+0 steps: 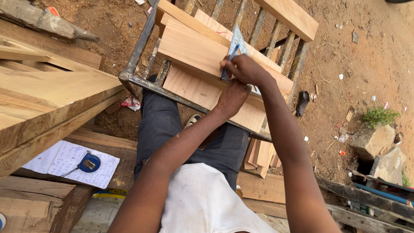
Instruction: The person marks a piece of wood using a speed square and a pencil.
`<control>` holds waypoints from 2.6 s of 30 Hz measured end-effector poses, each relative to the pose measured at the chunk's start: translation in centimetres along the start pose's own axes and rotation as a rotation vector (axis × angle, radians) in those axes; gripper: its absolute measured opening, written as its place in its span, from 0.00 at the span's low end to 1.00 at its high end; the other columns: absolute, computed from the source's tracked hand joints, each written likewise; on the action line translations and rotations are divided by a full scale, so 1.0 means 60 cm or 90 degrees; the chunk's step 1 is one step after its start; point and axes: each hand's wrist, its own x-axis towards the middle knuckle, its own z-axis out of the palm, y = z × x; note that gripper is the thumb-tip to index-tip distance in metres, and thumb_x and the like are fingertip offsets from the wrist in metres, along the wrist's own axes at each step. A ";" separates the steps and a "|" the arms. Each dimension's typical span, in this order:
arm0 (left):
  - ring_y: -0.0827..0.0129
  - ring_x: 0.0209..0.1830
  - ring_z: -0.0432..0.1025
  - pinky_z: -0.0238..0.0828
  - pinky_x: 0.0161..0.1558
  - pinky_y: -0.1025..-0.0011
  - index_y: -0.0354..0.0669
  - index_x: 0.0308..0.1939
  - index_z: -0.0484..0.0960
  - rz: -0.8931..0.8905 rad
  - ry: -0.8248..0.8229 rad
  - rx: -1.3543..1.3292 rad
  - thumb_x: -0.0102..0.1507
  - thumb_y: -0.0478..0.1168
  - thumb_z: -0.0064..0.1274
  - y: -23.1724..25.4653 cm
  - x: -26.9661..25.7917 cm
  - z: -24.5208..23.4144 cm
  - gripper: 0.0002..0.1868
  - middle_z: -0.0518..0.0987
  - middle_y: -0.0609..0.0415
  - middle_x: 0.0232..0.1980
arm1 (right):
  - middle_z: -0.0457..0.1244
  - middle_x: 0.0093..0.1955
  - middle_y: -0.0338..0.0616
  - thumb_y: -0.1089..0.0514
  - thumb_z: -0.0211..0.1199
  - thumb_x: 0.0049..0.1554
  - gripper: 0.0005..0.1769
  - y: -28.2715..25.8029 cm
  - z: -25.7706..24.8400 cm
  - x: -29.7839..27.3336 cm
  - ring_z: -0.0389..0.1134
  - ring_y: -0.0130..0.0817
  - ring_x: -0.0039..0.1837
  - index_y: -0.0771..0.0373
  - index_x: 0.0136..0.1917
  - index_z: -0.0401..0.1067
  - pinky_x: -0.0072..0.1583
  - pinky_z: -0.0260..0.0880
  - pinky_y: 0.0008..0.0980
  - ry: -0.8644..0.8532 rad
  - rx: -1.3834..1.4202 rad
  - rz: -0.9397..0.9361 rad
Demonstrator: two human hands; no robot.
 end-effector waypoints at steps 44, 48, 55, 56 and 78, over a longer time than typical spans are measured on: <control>0.62 0.47 0.69 0.66 0.51 0.63 0.46 0.35 0.87 0.040 0.005 0.066 0.59 0.36 0.55 0.014 0.011 -0.018 0.05 0.75 0.51 0.41 | 0.71 0.53 0.48 0.58 0.55 0.71 0.14 0.069 0.031 -0.123 0.72 0.32 0.58 0.69 0.63 0.73 0.61 0.72 0.32 0.349 0.320 -0.071; 0.61 0.48 0.69 0.66 0.52 0.62 0.45 0.41 0.87 0.040 -0.002 0.122 0.60 0.36 0.55 0.010 0.011 -0.002 0.08 0.76 0.50 0.42 | 0.71 0.51 0.46 0.56 0.58 0.67 0.14 0.033 0.021 -0.113 0.73 0.31 0.57 0.67 0.61 0.72 0.56 0.74 0.32 0.238 0.337 -0.039; 0.56 0.52 0.71 0.65 0.54 0.57 0.43 0.46 0.86 0.037 -0.001 0.157 0.59 0.36 0.53 0.006 0.016 0.019 0.12 0.79 0.47 0.44 | 0.72 0.48 0.48 0.52 0.62 0.65 0.14 0.012 0.004 -0.076 0.72 0.36 0.51 0.66 0.54 0.77 0.55 0.71 0.38 0.128 0.194 -0.073; 0.56 0.52 0.71 0.65 0.55 0.56 0.43 0.47 0.86 0.034 -0.021 0.159 0.60 0.36 0.53 0.005 0.016 0.022 0.12 0.79 0.47 0.45 | 0.71 0.47 0.48 0.51 0.63 0.65 0.15 0.010 0.005 -0.074 0.72 0.37 0.50 0.66 0.54 0.77 0.54 0.71 0.38 0.112 0.186 -0.065; 0.57 0.55 0.70 0.65 0.54 0.55 0.43 0.50 0.85 0.022 -0.037 0.086 0.62 0.34 0.53 0.003 0.010 0.023 0.13 0.80 0.49 0.47 | 0.71 0.47 0.50 0.43 0.65 0.62 0.19 -0.007 -0.004 -0.043 0.73 0.48 0.50 0.62 0.51 0.80 0.54 0.72 0.44 0.053 -0.032 -0.031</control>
